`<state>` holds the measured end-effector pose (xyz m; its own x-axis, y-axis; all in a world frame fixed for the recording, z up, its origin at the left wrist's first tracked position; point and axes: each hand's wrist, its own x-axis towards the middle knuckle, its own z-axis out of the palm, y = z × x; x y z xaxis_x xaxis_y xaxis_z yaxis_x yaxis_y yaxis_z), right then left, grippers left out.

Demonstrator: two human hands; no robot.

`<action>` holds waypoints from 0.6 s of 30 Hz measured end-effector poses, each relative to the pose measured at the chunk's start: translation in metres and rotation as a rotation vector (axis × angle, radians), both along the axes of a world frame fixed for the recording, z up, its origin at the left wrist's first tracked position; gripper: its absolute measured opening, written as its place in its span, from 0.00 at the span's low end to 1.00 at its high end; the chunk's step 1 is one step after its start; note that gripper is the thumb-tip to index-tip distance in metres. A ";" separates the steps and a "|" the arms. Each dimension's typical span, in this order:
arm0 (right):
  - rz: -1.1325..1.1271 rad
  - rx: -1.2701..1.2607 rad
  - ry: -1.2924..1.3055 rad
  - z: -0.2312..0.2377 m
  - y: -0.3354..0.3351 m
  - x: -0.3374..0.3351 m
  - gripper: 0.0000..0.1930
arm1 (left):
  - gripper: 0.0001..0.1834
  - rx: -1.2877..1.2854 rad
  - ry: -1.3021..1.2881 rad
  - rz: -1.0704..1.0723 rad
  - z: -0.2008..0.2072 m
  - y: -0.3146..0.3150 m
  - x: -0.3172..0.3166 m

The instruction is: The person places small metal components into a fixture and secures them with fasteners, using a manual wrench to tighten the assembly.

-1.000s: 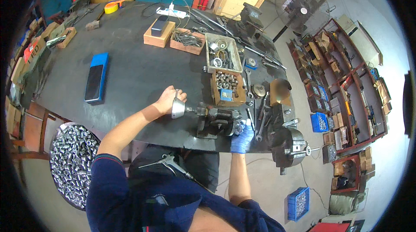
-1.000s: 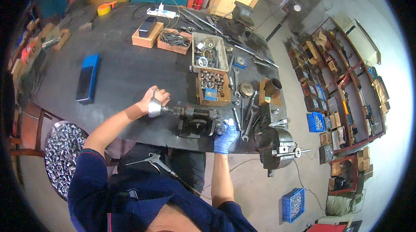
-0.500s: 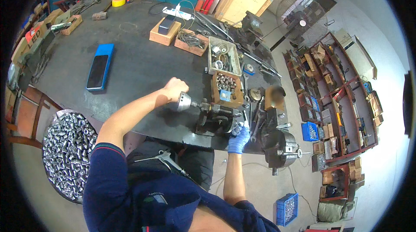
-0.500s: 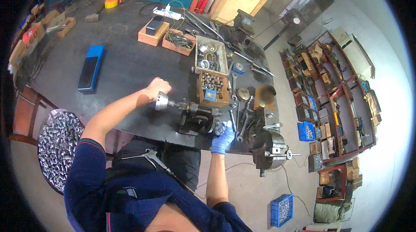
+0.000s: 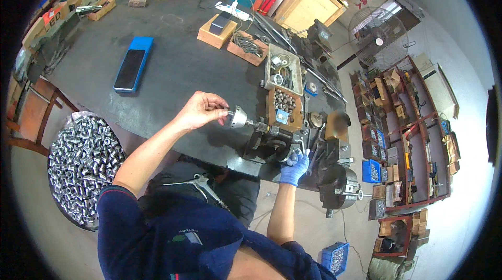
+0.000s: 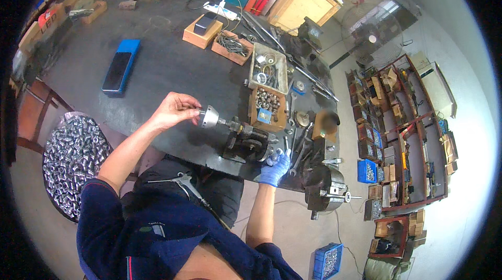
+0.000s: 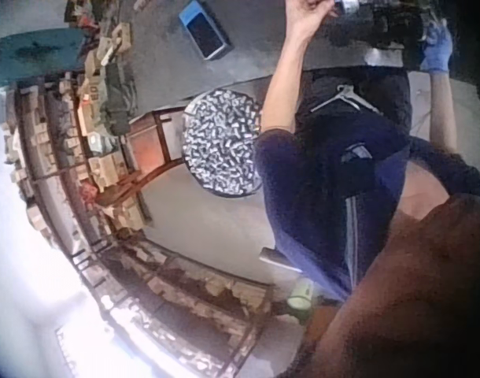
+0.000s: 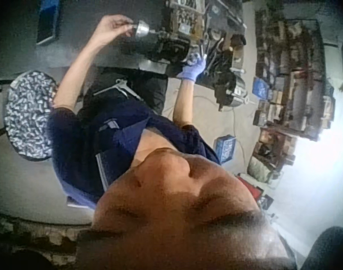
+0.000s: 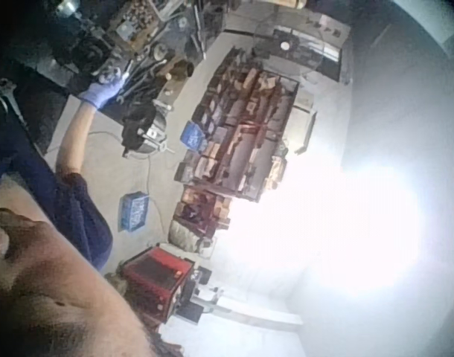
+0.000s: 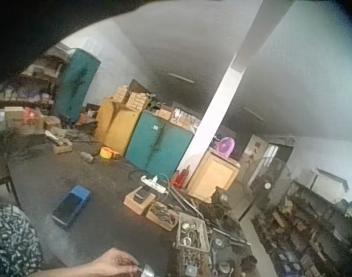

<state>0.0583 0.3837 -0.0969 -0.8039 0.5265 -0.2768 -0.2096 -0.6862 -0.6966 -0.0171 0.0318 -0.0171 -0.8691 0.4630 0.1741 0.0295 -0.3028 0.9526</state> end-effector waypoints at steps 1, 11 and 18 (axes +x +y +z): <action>-0.007 0.009 0.005 -0.001 0.002 0.000 0.19 | 0.10 -0.021 0.009 -0.015 0.000 -0.001 -0.002; 0.148 0.081 0.135 0.036 0.005 0.032 0.22 | 0.12 -0.187 0.108 -0.029 0.017 -0.001 -0.001; 0.205 0.180 0.316 0.094 0.014 -0.026 0.22 | 0.11 -0.317 0.361 0.106 0.013 -0.001 0.007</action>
